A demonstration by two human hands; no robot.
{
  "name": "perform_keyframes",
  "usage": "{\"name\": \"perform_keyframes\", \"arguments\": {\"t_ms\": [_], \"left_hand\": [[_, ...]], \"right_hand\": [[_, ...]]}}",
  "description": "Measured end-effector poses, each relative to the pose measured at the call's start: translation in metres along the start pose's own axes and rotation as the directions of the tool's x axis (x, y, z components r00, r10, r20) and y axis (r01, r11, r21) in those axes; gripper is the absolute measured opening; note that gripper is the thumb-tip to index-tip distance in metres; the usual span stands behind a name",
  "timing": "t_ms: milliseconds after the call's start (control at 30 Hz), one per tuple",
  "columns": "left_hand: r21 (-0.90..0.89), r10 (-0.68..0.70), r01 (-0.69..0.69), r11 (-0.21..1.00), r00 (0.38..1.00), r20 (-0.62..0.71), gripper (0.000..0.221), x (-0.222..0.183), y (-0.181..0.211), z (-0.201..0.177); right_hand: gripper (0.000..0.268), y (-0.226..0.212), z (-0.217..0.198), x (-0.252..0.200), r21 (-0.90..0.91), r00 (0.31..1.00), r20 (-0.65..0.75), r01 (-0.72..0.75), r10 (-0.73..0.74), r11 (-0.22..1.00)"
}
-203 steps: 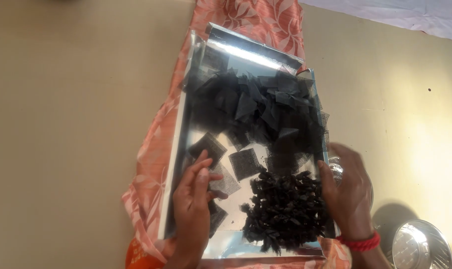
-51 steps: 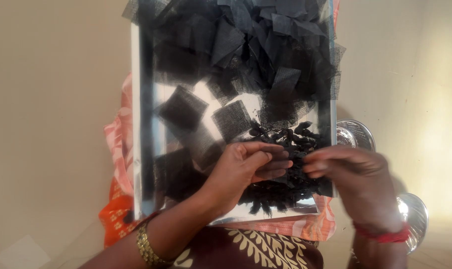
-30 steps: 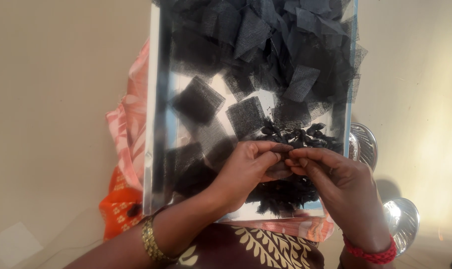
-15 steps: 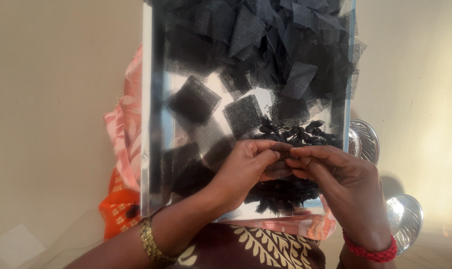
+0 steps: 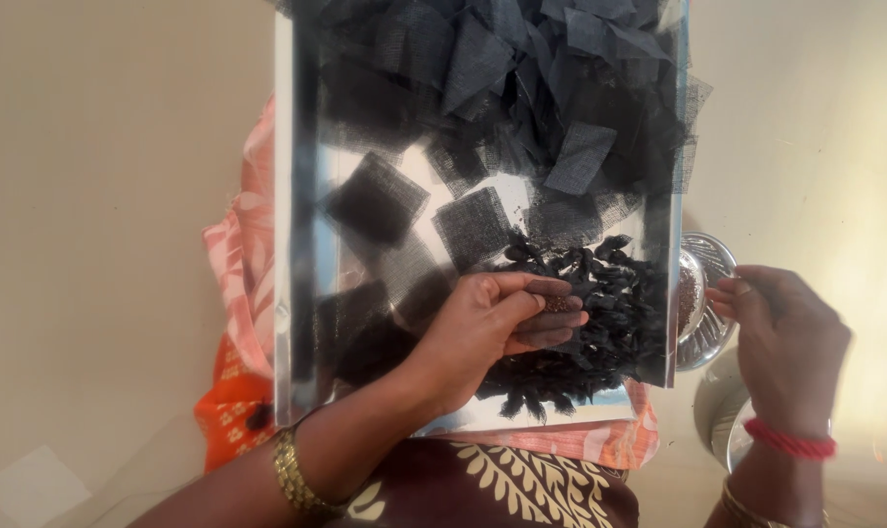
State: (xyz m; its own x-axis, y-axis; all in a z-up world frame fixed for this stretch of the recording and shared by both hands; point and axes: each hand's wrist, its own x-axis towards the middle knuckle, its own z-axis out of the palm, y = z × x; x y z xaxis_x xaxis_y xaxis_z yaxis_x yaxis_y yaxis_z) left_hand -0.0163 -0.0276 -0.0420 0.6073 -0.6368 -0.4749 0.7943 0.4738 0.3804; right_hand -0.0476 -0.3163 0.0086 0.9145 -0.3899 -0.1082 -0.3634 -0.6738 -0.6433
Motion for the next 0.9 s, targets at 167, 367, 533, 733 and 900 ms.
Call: {"name": "perform_keyframes", "arguments": {"t_ms": [167,367,533,733,900], "left_hand": [[0.013,-0.003,0.003,1.0,1.0,-0.018,0.031,0.0,0.0,0.002],[0.037,0.007,-0.006,0.999,1.0,-0.011,0.031,0.001,0.0,0.005],[0.067,0.024,-0.023,0.997,1.0,-0.013,0.03,-0.005,0.002,0.006],[0.042,0.019,-0.019,0.999,1.0,-0.014,0.031,-0.003,0.004,0.005],[-0.022,0.047,-0.046,0.999,0.999,0.027,0.031,-0.001,-0.002,0.001]], "right_hand": [[0.019,0.035,0.002,0.003,-0.336,0.993,0.006,0.115,-0.121,0.935],[0.031,-0.063,0.022,-0.038,-0.126,0.92,0.082,0.392,-0.384,0.911],[0.041,-0.083,0.049,-0.055,-0.048,0.824,0.228,0.541,-0.518,0.84],[0.04,-0.095,0.048,-0.06,-0.117,0.822,0.22,0.557,-0.525,0.822],[0.021,-0.111,0.05,-0.064,-0.136,0.89,0.099,0.455,-0.444,0.88]]}}
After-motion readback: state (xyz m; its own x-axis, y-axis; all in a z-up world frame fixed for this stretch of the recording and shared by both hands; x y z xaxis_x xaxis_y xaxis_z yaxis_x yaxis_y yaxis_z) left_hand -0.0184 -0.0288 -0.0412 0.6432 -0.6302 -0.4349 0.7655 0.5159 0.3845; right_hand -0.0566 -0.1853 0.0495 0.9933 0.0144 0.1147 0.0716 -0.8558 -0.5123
